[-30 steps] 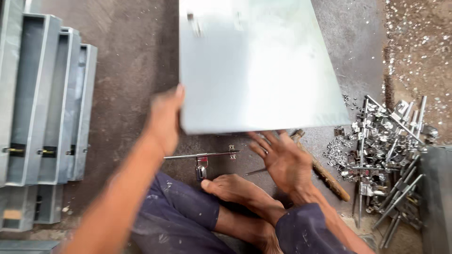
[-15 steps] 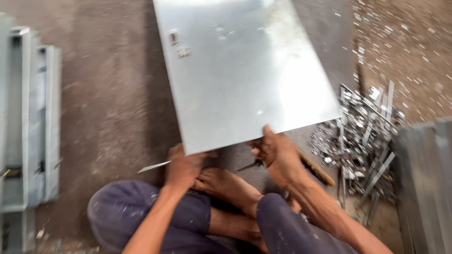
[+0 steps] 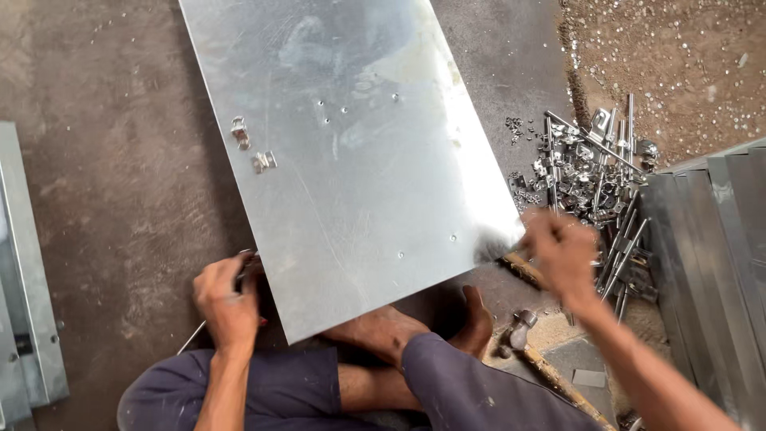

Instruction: The person assembles a metal box by hand and using a hammer, fitting a latch mechanism and metal rods into pre-punched holes and securing them by hammering the metal parts into place.

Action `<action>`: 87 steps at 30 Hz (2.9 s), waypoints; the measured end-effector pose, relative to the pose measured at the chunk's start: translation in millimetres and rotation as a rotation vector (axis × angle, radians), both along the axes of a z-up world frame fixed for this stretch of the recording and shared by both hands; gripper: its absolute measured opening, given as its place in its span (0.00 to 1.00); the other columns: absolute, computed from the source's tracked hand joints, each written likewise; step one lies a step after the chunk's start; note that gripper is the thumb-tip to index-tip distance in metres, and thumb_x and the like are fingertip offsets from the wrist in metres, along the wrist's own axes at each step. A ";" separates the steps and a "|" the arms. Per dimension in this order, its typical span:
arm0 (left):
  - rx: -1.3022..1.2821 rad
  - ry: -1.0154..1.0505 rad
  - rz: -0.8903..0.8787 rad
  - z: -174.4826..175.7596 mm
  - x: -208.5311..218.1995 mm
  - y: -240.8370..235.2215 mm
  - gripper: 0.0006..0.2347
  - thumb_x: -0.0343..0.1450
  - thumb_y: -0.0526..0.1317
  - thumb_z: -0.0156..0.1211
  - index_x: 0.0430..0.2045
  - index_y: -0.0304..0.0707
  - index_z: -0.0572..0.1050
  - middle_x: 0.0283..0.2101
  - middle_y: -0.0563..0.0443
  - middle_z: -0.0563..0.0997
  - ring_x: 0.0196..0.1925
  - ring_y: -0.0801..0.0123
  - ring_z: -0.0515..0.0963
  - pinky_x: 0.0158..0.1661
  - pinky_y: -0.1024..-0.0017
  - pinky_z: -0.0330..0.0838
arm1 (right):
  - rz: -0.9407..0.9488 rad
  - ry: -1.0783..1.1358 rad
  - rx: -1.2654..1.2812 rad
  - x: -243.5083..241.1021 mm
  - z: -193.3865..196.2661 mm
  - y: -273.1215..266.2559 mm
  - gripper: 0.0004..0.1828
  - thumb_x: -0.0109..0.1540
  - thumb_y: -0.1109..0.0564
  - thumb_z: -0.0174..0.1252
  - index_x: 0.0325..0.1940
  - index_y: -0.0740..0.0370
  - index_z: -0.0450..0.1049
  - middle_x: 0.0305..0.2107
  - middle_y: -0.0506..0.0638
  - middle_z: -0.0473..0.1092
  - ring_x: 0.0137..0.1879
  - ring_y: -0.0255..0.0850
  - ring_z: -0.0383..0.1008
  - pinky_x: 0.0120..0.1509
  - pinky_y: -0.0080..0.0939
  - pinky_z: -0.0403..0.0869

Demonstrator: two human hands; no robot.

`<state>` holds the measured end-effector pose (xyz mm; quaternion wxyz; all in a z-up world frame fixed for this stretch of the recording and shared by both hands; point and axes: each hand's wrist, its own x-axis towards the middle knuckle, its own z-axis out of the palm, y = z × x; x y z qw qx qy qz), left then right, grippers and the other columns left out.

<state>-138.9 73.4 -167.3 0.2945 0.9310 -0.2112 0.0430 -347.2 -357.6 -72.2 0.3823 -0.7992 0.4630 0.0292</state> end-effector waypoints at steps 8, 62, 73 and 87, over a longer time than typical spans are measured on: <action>-0.573 0.226 0.349 31.1 73.0 -19.2 0.07 0.76 0.35 0.63 0.46 0.36 0.79 0.46 0.49 0.77 0.36 0.72 0.81 0.34 0.76 0.78 | 0.577 -0.186 -0.429 -18.7 -66.3 -41.9 0.34 0.48 0.70 0.55 0.61 0.71 0.73 0.51 0.65 0.72 0.55 0.59 0.72 0.57 0.54 0.74; -0.167 -0.145 -0.550 54.7 143.8 -178.1 0.01 0.69 0.37 0.67 0.27 0.43 0.84 0.40 0.53 0.82 0.48 0.58 0.77 0.53 0.55 0.62 | -0.247 -0.097 0.203 22.6 -31.4 -70.8 0.17 0.70 0.52 0.56 0.53 0.71 0.76 0.39 0.61 0.75 0.42 0.44 0.77 0.46 0.42 0.79; -0.105 0.077 -0.282 66.7 135.8 -134.3 0.06 0.66 0.40 0.71 0.34 0.46 0.85 0.40 0.54 0.82 0.48 0.61 0.74 0.54 0.61 0.58 | -0.276 -0.290 0.421 73.7 17.0 -37.0 0.14 0.71 0.55 0.53 0.57 0.65 0.75 0.39 0.52 0.72 0.43 0.39 0.73 0.45 0.37 0.75; -0.056 0.225 -0.155 71.3 138.7 -147.5 0.07 0.64 0.44 0.73 0.33 0.49 0.85 0.34 0.55 0.82 0.41 0.65 0.74 0.47 0.62 0.60 | 0.585 -0.434 0.527 278.2 25.2 64.3 0.15 0.65 0.58 0.59 0.54 0.70 0.74 0.39 0.56 0.76 0.43 0.38 0.79 0.45 0.37 0.80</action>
